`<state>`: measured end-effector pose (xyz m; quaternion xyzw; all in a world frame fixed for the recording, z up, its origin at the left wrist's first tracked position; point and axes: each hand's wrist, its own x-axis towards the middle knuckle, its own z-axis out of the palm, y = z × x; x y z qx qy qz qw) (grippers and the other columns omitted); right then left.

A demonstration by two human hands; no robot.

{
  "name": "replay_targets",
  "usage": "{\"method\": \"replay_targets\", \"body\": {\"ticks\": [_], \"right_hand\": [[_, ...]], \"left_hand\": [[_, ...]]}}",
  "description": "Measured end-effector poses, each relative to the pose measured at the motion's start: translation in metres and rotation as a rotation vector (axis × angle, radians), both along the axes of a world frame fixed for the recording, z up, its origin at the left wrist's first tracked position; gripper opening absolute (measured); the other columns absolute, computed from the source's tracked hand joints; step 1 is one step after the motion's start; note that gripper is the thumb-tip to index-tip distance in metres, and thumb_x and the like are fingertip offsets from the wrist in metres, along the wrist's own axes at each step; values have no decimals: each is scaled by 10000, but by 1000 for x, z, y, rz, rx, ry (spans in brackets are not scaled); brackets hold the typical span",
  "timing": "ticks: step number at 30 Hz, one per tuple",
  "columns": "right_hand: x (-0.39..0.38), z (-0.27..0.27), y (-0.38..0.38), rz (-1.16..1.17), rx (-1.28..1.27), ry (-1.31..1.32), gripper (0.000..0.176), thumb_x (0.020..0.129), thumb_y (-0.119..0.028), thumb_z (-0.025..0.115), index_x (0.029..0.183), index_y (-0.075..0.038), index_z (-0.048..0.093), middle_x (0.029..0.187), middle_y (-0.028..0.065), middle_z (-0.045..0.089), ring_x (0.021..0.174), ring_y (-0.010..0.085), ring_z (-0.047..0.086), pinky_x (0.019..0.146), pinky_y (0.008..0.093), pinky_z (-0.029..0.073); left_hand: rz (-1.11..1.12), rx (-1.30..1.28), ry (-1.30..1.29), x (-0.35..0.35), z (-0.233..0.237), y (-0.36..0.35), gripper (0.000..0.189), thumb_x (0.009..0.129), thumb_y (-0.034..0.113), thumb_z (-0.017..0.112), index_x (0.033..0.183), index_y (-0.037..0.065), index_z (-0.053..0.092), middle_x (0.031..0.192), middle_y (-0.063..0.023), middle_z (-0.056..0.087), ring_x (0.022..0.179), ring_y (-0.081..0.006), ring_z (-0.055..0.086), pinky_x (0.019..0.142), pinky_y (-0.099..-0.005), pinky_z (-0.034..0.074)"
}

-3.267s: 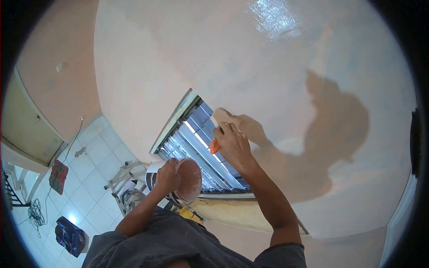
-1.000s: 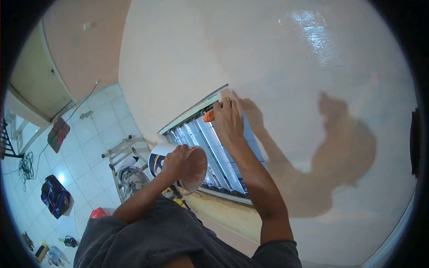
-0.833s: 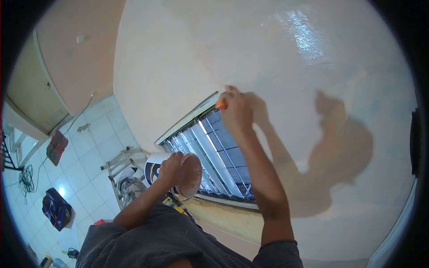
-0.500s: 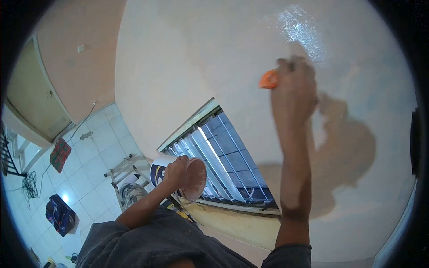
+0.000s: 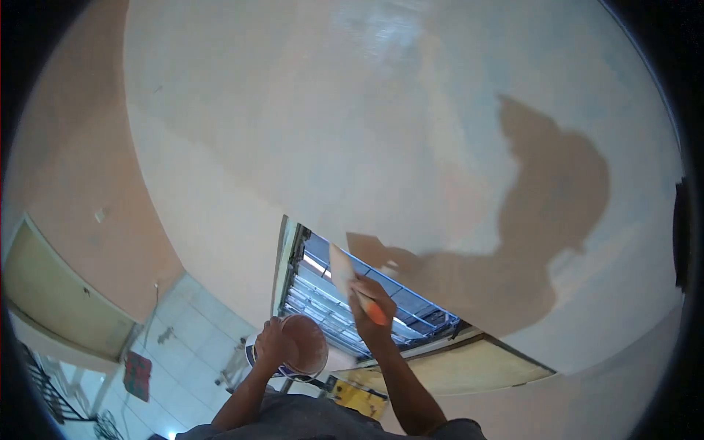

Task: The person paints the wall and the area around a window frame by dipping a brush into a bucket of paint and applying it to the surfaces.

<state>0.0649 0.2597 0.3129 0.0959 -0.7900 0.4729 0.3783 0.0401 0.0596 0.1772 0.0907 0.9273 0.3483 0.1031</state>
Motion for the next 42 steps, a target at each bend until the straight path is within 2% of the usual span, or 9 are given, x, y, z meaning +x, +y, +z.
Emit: {"method": "replay_targets", "body": {"ticks": [2,4,7,10,12,15,22,35,42], "right_hand": [[43,-36,17,-142,-420,-218,166,843,-6,629,1008,-5,613,1088,109,617,1000,216,609,841,312,496],[78,-59,19,-192,-1177,-185,229,852,-62,639,1066,-24,566,1068,98,613,1010,204,605,862,337,519],[141,-125,45,-100,-1537,-115,272,874,-155,626,1101,-44,527,1078,101,590,1020,197,595,898,367,522],[184,-144,44,-77,-1593,43,300,883,-225,617,1108,-45,535,1131,105,563,1044,203,578,926,362,502],[198,-156,46,-262,-1642,85,280,907,-217,577,1116,-33,550,1117,103,602,1016,239,598,931,376,495],[198,-132,41,-346,-1587,207,348,903,-234,581,1168,-17,520,1164,119,568,1080,242,567,950,383,486],[171,-81,51,-299,-1472,349,314,921,-222,549,1157,-18,505,1143,144,558,1065,245,579,946,379,504],[102,-35,29,-641,-1411,448,292,947,-165,496,1188,0,475,1171,154,520,1128,248,538,986,370,481],[52,-3,40,-671,-1334,485,265,907,-97,574,1143,7,515,1173,133,514,1102,227,539,947,377,503]], "left_hand": [[-5,-101,-22,-1,-1,-1,404,717,157,675,1051,29,484,1002,-224,587,957,-409,607,825,-490,485],[-4,-168,-23,-5,-3,0,424,704,167,694,1048,29,488,996,-229,594,952,-412,610,825,-489,485],[-33,-179,-21,-12,4,-3,434,688,170,708,1033,24,489,982,-237,614,947,-425,610,820,-480,486],[-62,-187,-35,-18,7,-9,437,676,172,715,1011,10,487,956,-251,631,940,-437,610,811,-475,487],[-78,-237,-51,-19,6,-13,437,671,172,717,999,-1,486,939,-262,636,934,-442,610,805,-476,487],[-99,-257,-47,-21,1,-21,421,687,182,704,978,-30,486,915,-277,633,898,-446,619,790,-493,488],[-161,-344,-21,-38,-8,-28,377,737,221,668,939,-48,497,885,-285,632,858,-442,627,763,-498,487],[-290,-150,-3,-82,-12,-12,343,719,224,668,887,-25,502,830,-258,631,802,-424,632,703,-463,492],[-408,-191,-12,-103,1,-6,383,699,245,697,896,-21,504,838,-247,635,805,-411,638,707,-462,494]]}}
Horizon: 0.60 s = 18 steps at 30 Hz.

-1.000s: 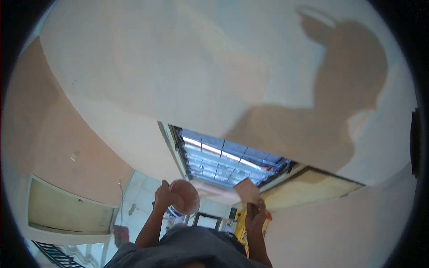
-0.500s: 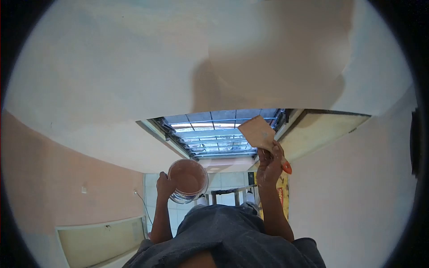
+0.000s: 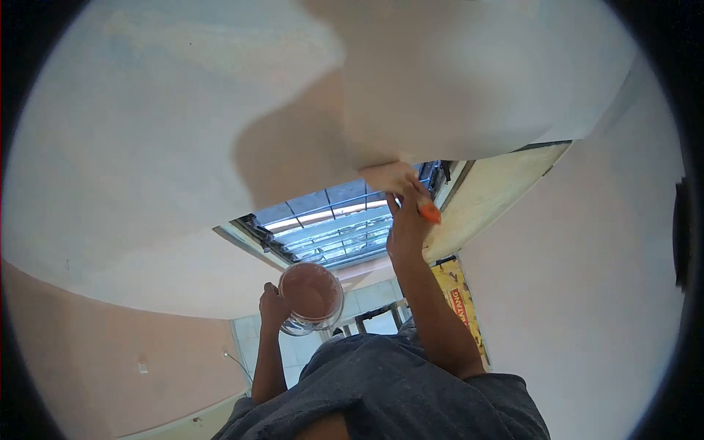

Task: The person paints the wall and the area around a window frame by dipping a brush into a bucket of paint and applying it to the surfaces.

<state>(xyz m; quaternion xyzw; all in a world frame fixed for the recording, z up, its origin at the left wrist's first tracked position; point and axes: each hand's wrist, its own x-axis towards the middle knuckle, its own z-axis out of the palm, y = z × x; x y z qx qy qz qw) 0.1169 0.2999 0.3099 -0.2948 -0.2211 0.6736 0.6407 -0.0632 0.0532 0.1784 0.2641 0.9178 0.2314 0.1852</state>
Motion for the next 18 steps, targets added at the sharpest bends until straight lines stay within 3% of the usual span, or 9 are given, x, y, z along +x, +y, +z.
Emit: {"method": "replay_targets", "body": {"ticks": [4,7,13,18], "right_hand": [[-17,82,14,-36,134,21,240,904,-89,578,1126,-10,529,1143,114,530,1062,207,557,891,358,541],[-11,147,18,-183,502,43,256,934,-167,542,1122,6,542,1037,107,579,932,184,604,825,329,561],[1,108,52,-108,520,202,218,915,-87,556,1118,-18,515,1126,105,543,1044,199,566,866,361,567],[-5,-26,2,-143,190,-11,267,926,-138,549,1153,-10,493,1125,124,547,1036,216,575,899,361,530]], "left_hand": [[-59,9,26,-12,-7,1,399,712,261,702,913,-17,498,839,-233,638,810,-411,637,709,-463,494],[-84,3,43,-10,3,4,383,721,252,692,915,-11,490,836,-231,636,813,-413,633,706,-460,492],[-113,25,6,-12,7,3,362,723,236,677,907,-8,483,819,-238,629,799,-412,630,693,-459,485],[-126,59,23,-16,3,0,360,719,244,685,889,-6,489,790,-230,629,774,-405,632,678,-458,485]]}}
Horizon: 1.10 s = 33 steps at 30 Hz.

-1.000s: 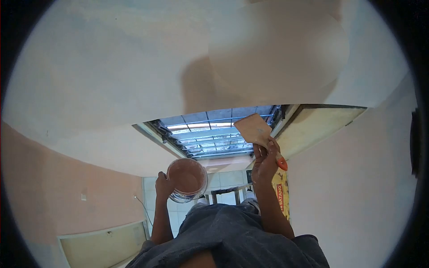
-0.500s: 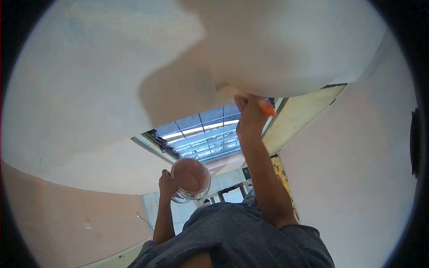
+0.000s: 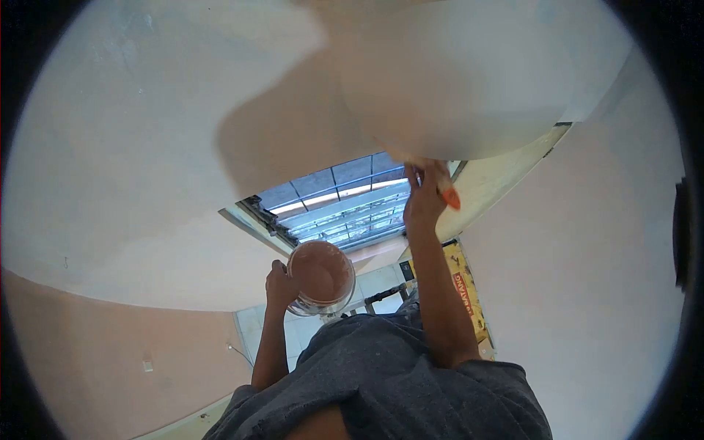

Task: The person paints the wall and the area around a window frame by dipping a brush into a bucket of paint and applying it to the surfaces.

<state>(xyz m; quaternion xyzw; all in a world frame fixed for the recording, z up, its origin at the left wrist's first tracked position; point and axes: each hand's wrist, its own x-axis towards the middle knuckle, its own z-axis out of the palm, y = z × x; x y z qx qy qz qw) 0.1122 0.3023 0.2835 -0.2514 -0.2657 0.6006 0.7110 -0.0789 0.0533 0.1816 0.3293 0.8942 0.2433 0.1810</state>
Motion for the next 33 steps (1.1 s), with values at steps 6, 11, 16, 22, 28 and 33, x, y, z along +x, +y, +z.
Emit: {"method": "replay_targets", "body": {"ticks": [6,11,16,22,28,33], "right_hand": [[-6,-14,-12,-61,-207,-7,267,911,-115,553,1137,15,492,1119,166,534,1048,258,579,920,348,530],[-27,103,17,-16,-5,55,222,895,-126,609,1058,-10,514,968,90,560,810,171,603,786,338,568],[-9,198,24,-37,455,148,211,910,-159,593,1029,0,521,973,90,562,808,165,604,802,317,576],[-11,96,22,-11,255,43,267,928,-144,553,1137,6,482,1118,124,546,1023,222,576,914,369,533],[4,-27,-31,39,-181,-43,279,932,-128,533,1167,0,456,1138,125,525,1073,222,541,930,366,512],[-42,6,-27,13,-119,7,252,917,-120,556,1131,-12,480,1030,95,553,956,196,586,879,322,531]], "left_hand": [[3,30,11,-7,1,1,350,713,239,682,869,-5,487,791,-236,621,772,-404,627,669,-459,481],[-10,31,9,-9,13,1,414,688,284,716,881,-10,498,807,-235,630,791,-400,633,685,-455,486],[33,10,-35,-13,19,5,417,675,281,716,893,-3,502,820,-225,632,793,-393,634,687,-448,487],[65,42,-66,-15,10,7,395,673,245,711,896,-4,502,814,-220,632,786,-387,635,683,-446,487],[80,75,-99,-11,19,7,336,704,190,677,903,-13,498,829,-226,633,793,-394,634,685,-443,486],[62,104,-91,-8,20,9,365,700,224,686,902,-14,495,829,-228,633,787,-392,634,686,-444,484]]}}
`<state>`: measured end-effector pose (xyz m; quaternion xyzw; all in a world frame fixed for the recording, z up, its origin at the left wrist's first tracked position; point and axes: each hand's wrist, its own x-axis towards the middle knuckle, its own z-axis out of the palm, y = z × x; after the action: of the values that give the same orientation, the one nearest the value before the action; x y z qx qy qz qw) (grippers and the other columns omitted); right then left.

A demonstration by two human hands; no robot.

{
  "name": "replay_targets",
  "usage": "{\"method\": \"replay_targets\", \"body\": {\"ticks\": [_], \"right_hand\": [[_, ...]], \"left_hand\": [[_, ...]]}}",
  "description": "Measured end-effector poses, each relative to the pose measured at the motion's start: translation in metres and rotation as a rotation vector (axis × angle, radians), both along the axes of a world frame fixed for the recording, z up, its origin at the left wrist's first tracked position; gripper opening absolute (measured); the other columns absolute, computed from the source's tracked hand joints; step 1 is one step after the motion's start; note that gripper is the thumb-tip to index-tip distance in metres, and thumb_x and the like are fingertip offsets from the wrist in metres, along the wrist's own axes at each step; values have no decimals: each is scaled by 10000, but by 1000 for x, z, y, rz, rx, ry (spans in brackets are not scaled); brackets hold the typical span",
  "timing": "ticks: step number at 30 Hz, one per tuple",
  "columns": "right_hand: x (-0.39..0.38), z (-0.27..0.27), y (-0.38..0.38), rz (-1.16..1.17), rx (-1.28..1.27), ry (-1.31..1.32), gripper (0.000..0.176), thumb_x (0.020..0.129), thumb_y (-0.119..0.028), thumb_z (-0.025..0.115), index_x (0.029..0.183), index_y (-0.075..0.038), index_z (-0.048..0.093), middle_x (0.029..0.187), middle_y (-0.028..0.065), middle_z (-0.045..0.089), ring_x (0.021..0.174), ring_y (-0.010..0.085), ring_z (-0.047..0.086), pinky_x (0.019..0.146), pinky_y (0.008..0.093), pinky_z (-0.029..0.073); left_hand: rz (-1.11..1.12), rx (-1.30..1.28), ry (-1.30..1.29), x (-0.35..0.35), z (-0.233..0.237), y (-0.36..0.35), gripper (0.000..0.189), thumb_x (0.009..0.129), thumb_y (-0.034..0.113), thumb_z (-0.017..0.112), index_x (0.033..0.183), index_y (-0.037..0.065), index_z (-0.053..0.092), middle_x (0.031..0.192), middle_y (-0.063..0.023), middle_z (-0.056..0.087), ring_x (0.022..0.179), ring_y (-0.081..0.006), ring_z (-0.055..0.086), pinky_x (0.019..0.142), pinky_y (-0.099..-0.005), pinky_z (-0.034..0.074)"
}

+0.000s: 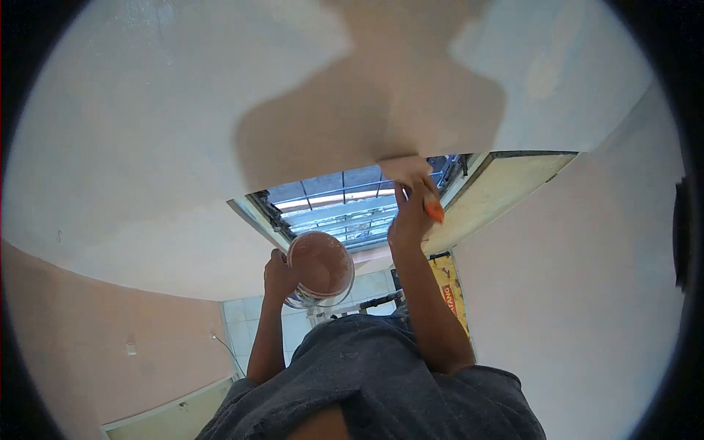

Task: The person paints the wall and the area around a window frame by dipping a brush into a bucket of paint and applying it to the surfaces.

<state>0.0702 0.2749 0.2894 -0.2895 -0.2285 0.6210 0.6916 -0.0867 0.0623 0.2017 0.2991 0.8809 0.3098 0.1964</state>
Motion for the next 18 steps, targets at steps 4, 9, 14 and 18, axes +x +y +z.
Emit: {"method": "replay_targets", "body": {"ticks": [4,9,14,18], "right_hand": [[-14,116,11,-16,144,49,190,918,-147,566,1062,-30,525,928,81,589,859,166,633,792,302,569],[1,182,16,-54,691,97,258,926,-174,534,1074,34,495,1043,148,580,930,214,641,847,321,571],[-6,80,17,24,350,60,291,927,-173,557,1130,12,461,1134,144,535,1031,232,593,934,364,529],[11,-28,-17,62,153,-60,301,930,-161,562,1164,-15,443,1118,124,532,1063,216,557,948,350,508]], "left_hand": [[-28,-38,3,-3,-5,0,394,698,254,694,903,-13,489,827,-229,631,785,-392,631,687,-445,481],[-44,-28,45,-4,-7,0,357,704,231,676,883,-11,484,806,-235,621,770,-396,623,661,-450,472],[-60,8,63,-2,-16,-4,277,729,176,645,851,-8,476,778,-246,611,757,-407,618,638,-459,466],[-46,-2,34,-4,-15,-3,322,715,204,656,882,-11,485,813,-251,624,781,-415,625,669,-464,475]]}}
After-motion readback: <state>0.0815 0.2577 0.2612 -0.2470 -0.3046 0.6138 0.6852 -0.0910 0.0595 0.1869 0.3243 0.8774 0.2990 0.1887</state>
